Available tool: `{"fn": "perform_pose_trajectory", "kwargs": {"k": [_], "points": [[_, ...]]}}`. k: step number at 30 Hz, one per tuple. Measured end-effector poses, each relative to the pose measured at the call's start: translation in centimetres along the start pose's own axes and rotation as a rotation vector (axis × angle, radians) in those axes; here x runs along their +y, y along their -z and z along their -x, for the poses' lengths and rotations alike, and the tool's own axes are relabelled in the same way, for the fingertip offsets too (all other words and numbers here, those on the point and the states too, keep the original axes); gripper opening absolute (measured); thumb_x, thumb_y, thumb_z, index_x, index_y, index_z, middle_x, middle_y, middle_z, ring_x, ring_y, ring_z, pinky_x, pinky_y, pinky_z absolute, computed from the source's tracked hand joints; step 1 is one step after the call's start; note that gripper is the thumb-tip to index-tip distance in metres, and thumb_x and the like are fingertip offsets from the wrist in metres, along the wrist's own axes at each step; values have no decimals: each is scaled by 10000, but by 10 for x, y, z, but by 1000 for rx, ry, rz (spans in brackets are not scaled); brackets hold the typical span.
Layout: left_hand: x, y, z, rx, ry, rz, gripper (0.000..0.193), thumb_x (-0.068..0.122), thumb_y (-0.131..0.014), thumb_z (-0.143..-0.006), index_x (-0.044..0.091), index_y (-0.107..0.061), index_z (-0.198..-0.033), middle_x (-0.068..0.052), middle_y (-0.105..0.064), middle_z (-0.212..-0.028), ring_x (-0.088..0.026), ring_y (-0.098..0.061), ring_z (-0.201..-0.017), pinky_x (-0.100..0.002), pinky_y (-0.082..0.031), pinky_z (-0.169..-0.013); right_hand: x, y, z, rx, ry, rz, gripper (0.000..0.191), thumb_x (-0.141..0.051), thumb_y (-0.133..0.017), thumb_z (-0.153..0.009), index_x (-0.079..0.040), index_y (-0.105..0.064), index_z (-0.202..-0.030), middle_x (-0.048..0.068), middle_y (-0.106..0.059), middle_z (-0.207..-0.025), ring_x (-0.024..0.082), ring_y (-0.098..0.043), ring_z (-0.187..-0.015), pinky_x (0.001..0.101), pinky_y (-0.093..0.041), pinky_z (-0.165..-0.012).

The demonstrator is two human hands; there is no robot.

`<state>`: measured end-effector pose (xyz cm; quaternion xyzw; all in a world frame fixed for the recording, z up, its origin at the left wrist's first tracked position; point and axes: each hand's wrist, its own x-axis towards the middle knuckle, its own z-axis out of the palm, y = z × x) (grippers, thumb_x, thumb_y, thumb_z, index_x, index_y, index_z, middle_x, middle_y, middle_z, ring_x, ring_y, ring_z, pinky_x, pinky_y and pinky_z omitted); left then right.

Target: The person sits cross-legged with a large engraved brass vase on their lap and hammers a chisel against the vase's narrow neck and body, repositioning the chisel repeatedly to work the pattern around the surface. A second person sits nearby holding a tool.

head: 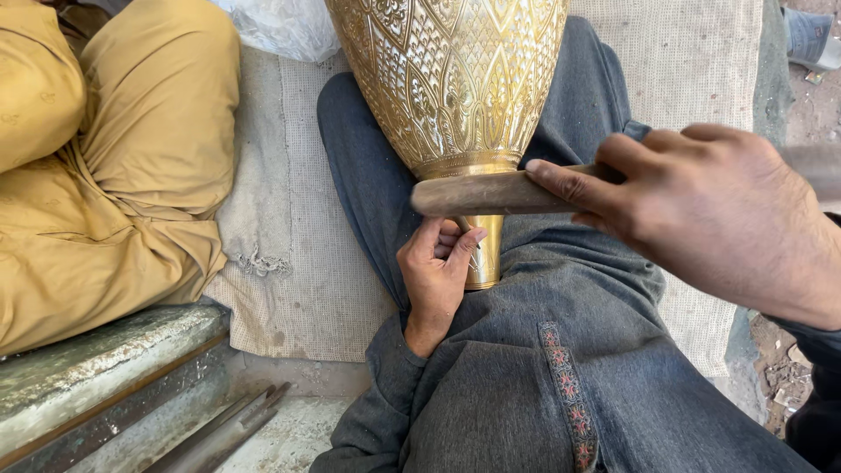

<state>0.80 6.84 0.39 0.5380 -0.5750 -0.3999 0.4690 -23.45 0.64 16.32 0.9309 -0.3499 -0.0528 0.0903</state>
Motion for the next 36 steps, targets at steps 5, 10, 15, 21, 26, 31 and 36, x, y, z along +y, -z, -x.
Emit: {"fn": "perform_pose_trajectory", "kwargs": {"k": [5, 10, 15, 21, 26, 31, 36], "points": [[5, 0, -5, -28, 6, -11, 444, 90, -813, -896, 15, -656, -1305, -80, -740, -884, -131, -744, -760, -266, -636, -667, 3, -11, 10, -127, -152, -159, 628, -532, -628, -885, -230, -613, -1436, -4, -701, -803, 112, -645, -559, 276, -592, -538], [9, 1, -11, -84, 8, -57, 428, 98, -810, -880, 32, -684, -1284, -96, -749, -884, -152, -763, -773, -275, -649, -667, 1, -21, 25, -238, -330, -268, 734, -536, -669, -817, -318, -540, -1506, -24, -698, -807, 112, -635, -518, 286, -588, -516], [11, 1, -14, -128, -29, -120, 424, 106, -809, -882, 26, -683, -1279, -99, -750, -912, -164, -766, -798, -274, -650, -678, 0, -25, 36, -38, -333, -396, 725, -449, -700, -781, -292, -590, -1480, 0, -713, -831, 111, -618, -516, 300, -571, -518], [15, 4, -6, -38, -28, -69, 167, 74, -783, -966, 0, -683, -1078, -87, -745, -904, -149, -772, -789, -266, -627, -685, -2, -28, 38, -157, -321, -287, 839, -509, -716, -760, -342, -501, -1554, 12, -706, -767, 125, -624, -511, 301, -575, -504], [15, -1, 11, 77, 37, 37, 335, 95, -762, -963, 9, -595, -1241, -79, -733, -900, -121, -736, -777, -246, -619, -663, -3, -32, 28, -113, -312, -184, 832, -513, -698, -839, -232, -435, -1576, 8, -652, -732, 115, -605, -524, 292, -559, -516], [5, -2, 16, 111, -40, -41, 382, 103, -753, -962, -2, -579, -1286, -68, -708, -887, -109, -717, -759, -241, -608, -625, -9, -25, 15, 56, -247, -224, 838, -482, -697, -803, -231, -496, -1577, 1, -610, -704, 131, -619, -570, 306, -558, -523], [-3, -1, 18, 113, -23, 12, 272, 105, -778, -971, 15, -616, -1170, -56, -714, -836, -108, -730, -724, -245, -616, -628, -10, -11, 6, 25, -47, 126, 693, -313, -689, -915, -342, -463, -1569, -22, -639, -758, 107, -627, -590, 271, -581, -553]]}}
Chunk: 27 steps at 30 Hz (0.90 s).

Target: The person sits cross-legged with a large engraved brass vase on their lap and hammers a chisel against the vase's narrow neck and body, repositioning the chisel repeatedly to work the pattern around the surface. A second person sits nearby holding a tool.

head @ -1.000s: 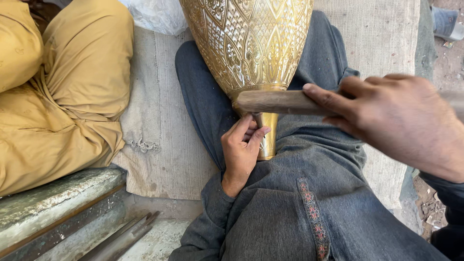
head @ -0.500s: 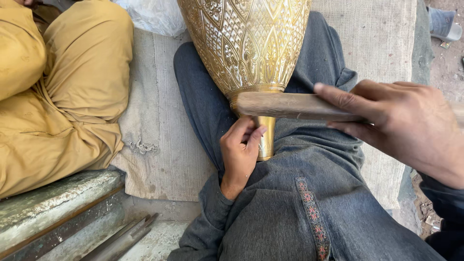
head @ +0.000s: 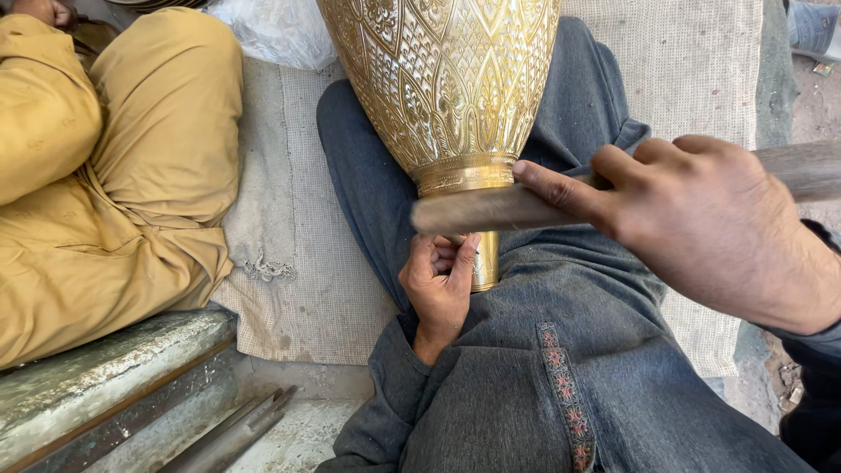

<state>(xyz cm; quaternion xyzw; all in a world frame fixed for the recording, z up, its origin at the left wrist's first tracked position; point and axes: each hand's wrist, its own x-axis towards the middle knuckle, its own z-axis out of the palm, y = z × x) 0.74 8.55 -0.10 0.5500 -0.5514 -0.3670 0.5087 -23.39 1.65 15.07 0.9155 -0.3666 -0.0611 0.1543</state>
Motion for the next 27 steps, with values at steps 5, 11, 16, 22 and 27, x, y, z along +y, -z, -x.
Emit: {"fn": "perform_pose_trajectory", "kwargs": {"k": [5, 11, 16, 22, 27], "points": [[-3, 1, 0, -19, -36, -7, 208, 109, -772, -978, 21, -647, -1119, -65, -739, -878, -116, -754, -777, -247, -645, -668, -2, -4, 0, -65, -44, -228, 660, -361, -640, -911, -268, -483, -1545, -19, -683, -788, 98, -640, -592, 283, -596, -555], [2, 0, -9, -97, 8, -21, 394, 114, -786, -933, 26, -659, -1296, -56, -751, -886, -121, -753, -770, -255, -656, -657, 3, -5, 4, -142, -215, -475, 601, -360, -640, -928, -258, -511, -1506, -7, -701, -836, 93, -635, -544, 274, -570, -481], [13, 1, -21, -176, 14, -96, 470, 95, -815, -882, 13, -660, -1318, -81, -743, -858, -139, -754, -735, -264, -633, -628, 2, -7, 13, -123, -250, -363, 737, -425, -695, -825, -324, -527, -1535, -7, -711, -854, 129, -675, -619, 302, -617, -574], [18, 4, -28, -273, -10, -98, 410, 99, -818, -890, 34, -678, -1270, -101, -757, -926, -162, -777, -808, -283, -637, -689, -4, -32, 33, -258, -292, -462, 729, -454, -692, -860, -328, -443, -1533, -14, -703, -868, 94, -644, -581, 265, -602, -573], [18, 6, -29, -268, -38, -175, 351, 117, -835, -880, 25, -699, -1190, -102, -764, -931, -168, -784, -821, -296, -635, -702, -5, -42, 38, -475, -276, -380, 754, -500, -708, -845, -382, -397, -1522, -40, -694, -760, 71, -607, -494, 246, -597, -543]]}}
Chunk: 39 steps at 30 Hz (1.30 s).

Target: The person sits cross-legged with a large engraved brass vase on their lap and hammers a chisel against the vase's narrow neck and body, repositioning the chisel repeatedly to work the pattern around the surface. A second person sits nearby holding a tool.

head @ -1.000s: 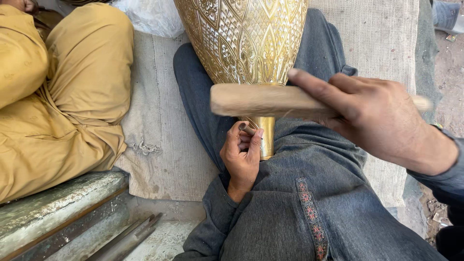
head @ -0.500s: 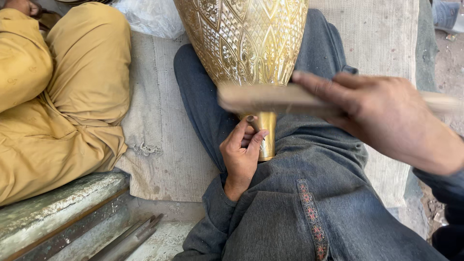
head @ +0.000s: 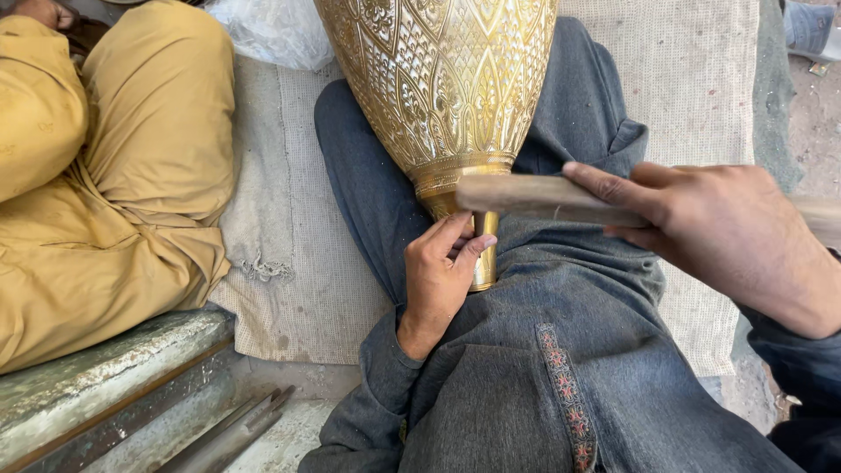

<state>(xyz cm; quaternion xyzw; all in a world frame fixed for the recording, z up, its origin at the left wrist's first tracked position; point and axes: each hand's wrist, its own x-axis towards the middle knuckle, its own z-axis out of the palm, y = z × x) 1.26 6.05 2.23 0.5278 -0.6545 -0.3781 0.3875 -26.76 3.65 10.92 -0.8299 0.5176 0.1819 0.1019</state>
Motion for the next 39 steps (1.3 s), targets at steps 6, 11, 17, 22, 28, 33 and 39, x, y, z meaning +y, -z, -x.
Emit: {"fn": "perform_pose_trajectory", "kwargs": {"k": [6, 11, 17, 22, 28, 33, 39], "points": [[-3, 0, 2, 14, 96, 26, 458, 141, -836, -849, 13, -676, -1259, -107, -763, -893, -174, -776, -761, -288, -637, -637, -3, 2, -3, 27, -116, -296, 823, -485, -729, -795, -417, -405, -1548, -18, -715, -1124, 119, -605, -463, 291, -576, -457], [-6, 0, 1, -39, 81, 23, 441, 159, -825, -871, 32, -680, -1268, -90, -768, -904, -164, -787, -794, -267, -663, -650, -8, 10, 1, 443, 72, -431, 764, -405, -705, -811, -334, -461, -1531, 33, -720, -983, 112, -647, -619, 272, -577, -551], [-5, 0, -2, -64, 69, 16, 452, 157, -816, -868, 37, -673, -1280, -92, -766, -903, -162, -784, -790, -273, -652, -648, -11, 16, 4, 231, -58, -470, 752, -346, -723, -818, -309, -468, -1524, 12, -739, -1009, 122, -710, -697, 283, -623, -636], [-2, 2, -3, -96, 38, 22, 458, 144, -806, -877, 46, -669, -1303, -95, -771, -942, -158, -783, -814, -280, -657, -691, -8, 6, 11, 74, -24, -334, 678, -485, -665, -903, -370, -419, -1524, -16, -716, -980, 95, -702, -712, 260, -620, -665], [3, 5, -6, -97, 45, 11, 396, 107, -807, -887, 46, -689, -1260, -95, -773, -960, -157, -783, -820, -290, -651, -686, -3, -7, 12, 38, -159, -219, 770, -490, -771, -793, -403, -503, -1510, -25, -769, -852, 134, -720, -622, 308, -618, -628], [6, 6, 8, 76, 56, 84, 373, 54, -775, -922, 32, -661, -1277, -94, -758, -946, -155, -783, -819, -278, -659, -690, -5, -15, 12, 487, -95, -631, 786, -355, -771, -768, -230, -538, -1508, 112, -732, -1029, 208, -707, -696, 355, -589, -590], [-5, 1, 22, 89, 18, 56, 410, 64, -782, -935, 34, -599, -1301, -72, -739, -901, -144, -774, -806, -259, -672, -659, -9, -19, 5, 189, -158, -181, 814, -437, -812, -818, -286, -464, -1539, 14, -753, -885, 150, -719, -665, 290, -614, -625]]}}
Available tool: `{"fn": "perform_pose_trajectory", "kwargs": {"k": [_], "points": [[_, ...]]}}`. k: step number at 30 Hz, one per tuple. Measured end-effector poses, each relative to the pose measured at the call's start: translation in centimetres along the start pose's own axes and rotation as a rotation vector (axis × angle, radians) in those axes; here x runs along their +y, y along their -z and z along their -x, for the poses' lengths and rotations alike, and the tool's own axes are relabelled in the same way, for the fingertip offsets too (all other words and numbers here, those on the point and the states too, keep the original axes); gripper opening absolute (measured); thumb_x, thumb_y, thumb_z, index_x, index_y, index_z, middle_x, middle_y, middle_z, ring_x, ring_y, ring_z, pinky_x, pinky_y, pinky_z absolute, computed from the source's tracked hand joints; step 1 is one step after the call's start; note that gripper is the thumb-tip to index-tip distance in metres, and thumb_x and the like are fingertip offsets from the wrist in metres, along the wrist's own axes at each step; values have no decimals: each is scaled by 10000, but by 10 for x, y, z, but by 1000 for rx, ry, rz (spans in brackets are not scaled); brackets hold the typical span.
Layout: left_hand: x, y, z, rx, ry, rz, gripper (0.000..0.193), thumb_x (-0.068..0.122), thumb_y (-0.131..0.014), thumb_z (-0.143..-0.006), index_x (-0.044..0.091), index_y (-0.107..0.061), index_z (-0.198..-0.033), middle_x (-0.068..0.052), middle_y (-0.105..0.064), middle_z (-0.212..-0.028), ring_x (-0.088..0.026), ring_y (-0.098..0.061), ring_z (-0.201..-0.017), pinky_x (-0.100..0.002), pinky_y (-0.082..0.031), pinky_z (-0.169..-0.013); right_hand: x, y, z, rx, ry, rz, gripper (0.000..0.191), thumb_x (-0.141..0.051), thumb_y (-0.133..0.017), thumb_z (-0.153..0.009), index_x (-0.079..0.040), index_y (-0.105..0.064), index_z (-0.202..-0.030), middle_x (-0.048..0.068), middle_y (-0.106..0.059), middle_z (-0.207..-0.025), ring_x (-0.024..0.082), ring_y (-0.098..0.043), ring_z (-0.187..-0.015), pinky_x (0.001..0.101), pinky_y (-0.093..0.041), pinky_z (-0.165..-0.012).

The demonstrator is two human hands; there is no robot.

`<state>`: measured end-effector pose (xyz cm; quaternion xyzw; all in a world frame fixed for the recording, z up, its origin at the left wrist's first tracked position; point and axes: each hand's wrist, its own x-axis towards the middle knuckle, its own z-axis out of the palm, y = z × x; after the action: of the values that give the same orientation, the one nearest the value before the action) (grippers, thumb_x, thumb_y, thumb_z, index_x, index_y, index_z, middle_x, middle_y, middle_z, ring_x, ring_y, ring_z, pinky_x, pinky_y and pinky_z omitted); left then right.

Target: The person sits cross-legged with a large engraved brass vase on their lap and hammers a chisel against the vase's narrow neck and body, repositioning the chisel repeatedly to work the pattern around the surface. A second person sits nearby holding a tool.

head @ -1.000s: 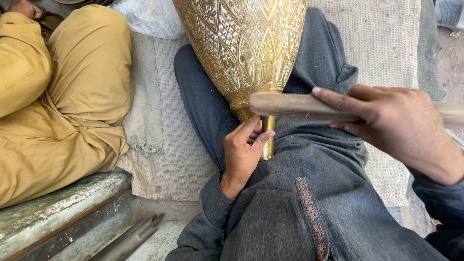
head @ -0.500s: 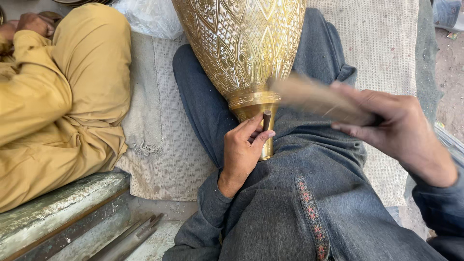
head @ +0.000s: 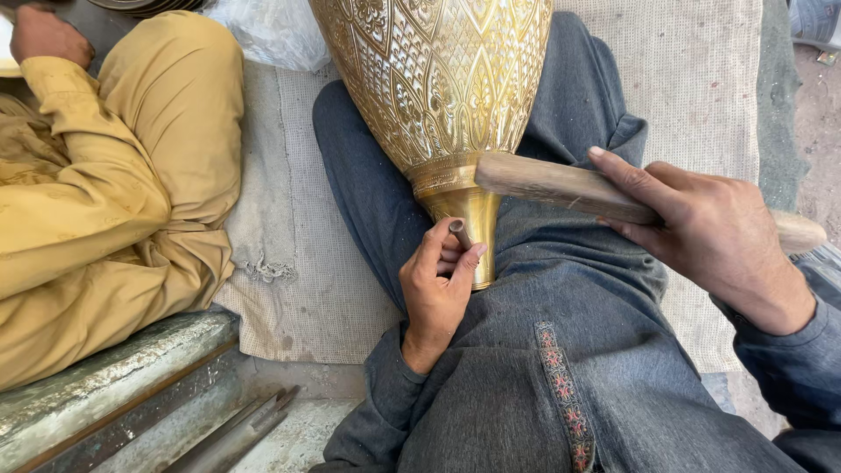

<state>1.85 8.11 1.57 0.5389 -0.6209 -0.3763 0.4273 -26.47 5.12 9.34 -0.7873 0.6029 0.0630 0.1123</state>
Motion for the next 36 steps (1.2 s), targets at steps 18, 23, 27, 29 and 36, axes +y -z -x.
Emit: {"fn": "perform_pose_trajectory", "kwargs": {"k": [18, 23, 27, 29, 36], "points": [[-1, 0, -2, -40, -21, -30, 438, 125, -805, -907, 43, -636, -1302, -76, -753, -906, -151, -778, -803, -262, -666, -677, -13, 31, 1, -102, 97, 127, 747, -517, -670, -863, -393, -422, -1557, -55, -679, -756, 91, -648, -561, 255, -589, -547], [7, 2, -10, -101, 18, -48, 399, 137, -831, -883, 25, -666, -1229, -88, -756, -900, -162, -785, -789, -276, -646, -667, -9, 30, 3, -131, 97, -3, 794, -434, -728, -796, -391, -435, -1533, -21, -719, -929, 103, -681, -611, 272, -600, -577], [12, 4, -19, -197, 21, -86, 439, 122, -828, -864, 43, -687, -1272, -95, -751, -877, -175, -767, -755, -298, -619, -648, -11, 26, 9, 281, 139, -611, 763, -298, -724, -823, -259, -465, -1540, 86, -722, -1055, 132, -690, -720, 288, -585, -604], [11, 4, -23, -239, 25, -87, 454, 135, -824, -861, 52, -676, -1283, -88, -755, -893, -165, -773, -782, -288, -633, -659, -9, 21, 10, -159, 32, -61, 754, -436, -719, -863, -376, -395, -1541, -15, -735, -978, 88, -701, -700, 244, -611, -649], [12, 5, -28, -272, -42, -151, 464, 161, -840, -854, 50, -681, -1276, -108, -747, -905, -180, -763, -773, -298, -619, -671, 10, -4, 12, -422, -98, 26, 716, -472, -724, -901, -416, -375, -1523, -64, -790, -1003, 101, -722, -746, 236, -675, -734]]}}
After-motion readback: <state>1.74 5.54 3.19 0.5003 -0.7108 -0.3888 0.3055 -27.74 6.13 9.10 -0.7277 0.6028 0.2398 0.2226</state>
